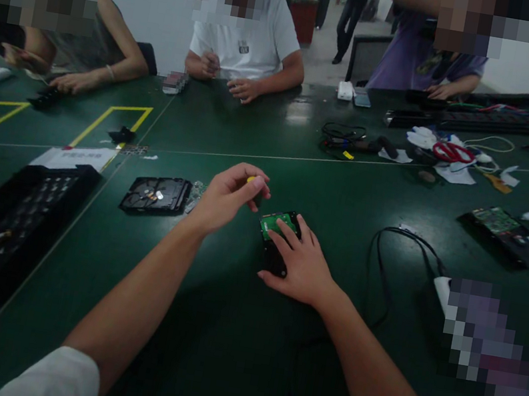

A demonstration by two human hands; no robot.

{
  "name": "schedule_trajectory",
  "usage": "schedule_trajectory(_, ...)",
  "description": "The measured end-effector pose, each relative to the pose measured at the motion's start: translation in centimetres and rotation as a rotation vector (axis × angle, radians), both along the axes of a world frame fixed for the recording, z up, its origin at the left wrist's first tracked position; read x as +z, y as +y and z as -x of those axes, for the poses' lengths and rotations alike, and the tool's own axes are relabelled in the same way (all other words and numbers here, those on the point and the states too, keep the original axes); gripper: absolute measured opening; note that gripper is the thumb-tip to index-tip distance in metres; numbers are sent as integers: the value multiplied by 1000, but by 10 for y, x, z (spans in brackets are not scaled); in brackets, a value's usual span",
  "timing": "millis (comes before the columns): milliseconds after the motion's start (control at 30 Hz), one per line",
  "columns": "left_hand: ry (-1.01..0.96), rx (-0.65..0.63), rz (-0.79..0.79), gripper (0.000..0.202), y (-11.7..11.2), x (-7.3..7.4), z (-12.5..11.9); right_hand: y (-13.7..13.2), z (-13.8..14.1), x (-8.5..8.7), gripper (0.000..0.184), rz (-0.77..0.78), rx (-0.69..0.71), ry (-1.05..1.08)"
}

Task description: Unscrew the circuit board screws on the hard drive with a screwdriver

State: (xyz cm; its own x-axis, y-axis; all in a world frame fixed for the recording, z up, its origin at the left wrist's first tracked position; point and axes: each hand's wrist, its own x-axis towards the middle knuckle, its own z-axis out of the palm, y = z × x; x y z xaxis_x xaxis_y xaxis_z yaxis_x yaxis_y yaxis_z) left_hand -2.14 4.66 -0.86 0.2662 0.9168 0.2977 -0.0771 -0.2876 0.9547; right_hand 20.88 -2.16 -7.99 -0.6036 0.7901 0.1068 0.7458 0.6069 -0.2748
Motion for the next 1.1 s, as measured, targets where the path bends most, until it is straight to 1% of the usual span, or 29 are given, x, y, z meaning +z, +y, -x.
schedule_trajectory(100, -55, -41, 33, 26, 1, -1, 1, 0, 0, 0, 91, -2, -2, 1)
schedule_trajectory(167, -71, -32, 46, 26, 2, -2, 2, 0, 1, 0, 91, -3, -6, 2)
schedule_trajectory(233, -40, 15, 36, 28, 3, -3, 3, 0, 1, 0, 91, -1, -7, -2)
schedule_trajectory(367, 54, 159, -10, 33, 4, -4, 4, 0, 1, 0, 92, 7, -3, -16)
schedule_trajectory(433, 76, 176, -10, 33, 3, -3, 5, 0, 0, 0, 92, 7, -2, -13)
schedule_trajectory(500, 77, 135, -3, 31, 3, -2, 5, 0, 0, 0, 91, -2, 0, -3)
schedule_trajectory(567, 53, 63, 12, 29, 2, 0, 5, 0, 0, 0, 90, -13, -1, 8)
schedule_trajectory(700, -21, -54, 62, 32, 1, 1, 5, 0, 0, 1, 89, -18, 0, 11)
schedule_trajectory(900, -89, -84, 130, 26, 0, 4, 5, 0, 0, 0, 91, -20, -5, 14)
schedule_trajectory(933, -86, -71, 128, 25, 0, 5, 4, 0, 0, 0, 90, -19, -5, 12)
schedule_trajectory(1000, -63, -8, 107, 23, 0, 4, 4, 0, 0, 0, 90, -14, -5, 2)
schedule_trajectory(1100, -40, 109, 81, 29, 1, 1, 2, 0, 0, 1, 91, -1, -5, -8)
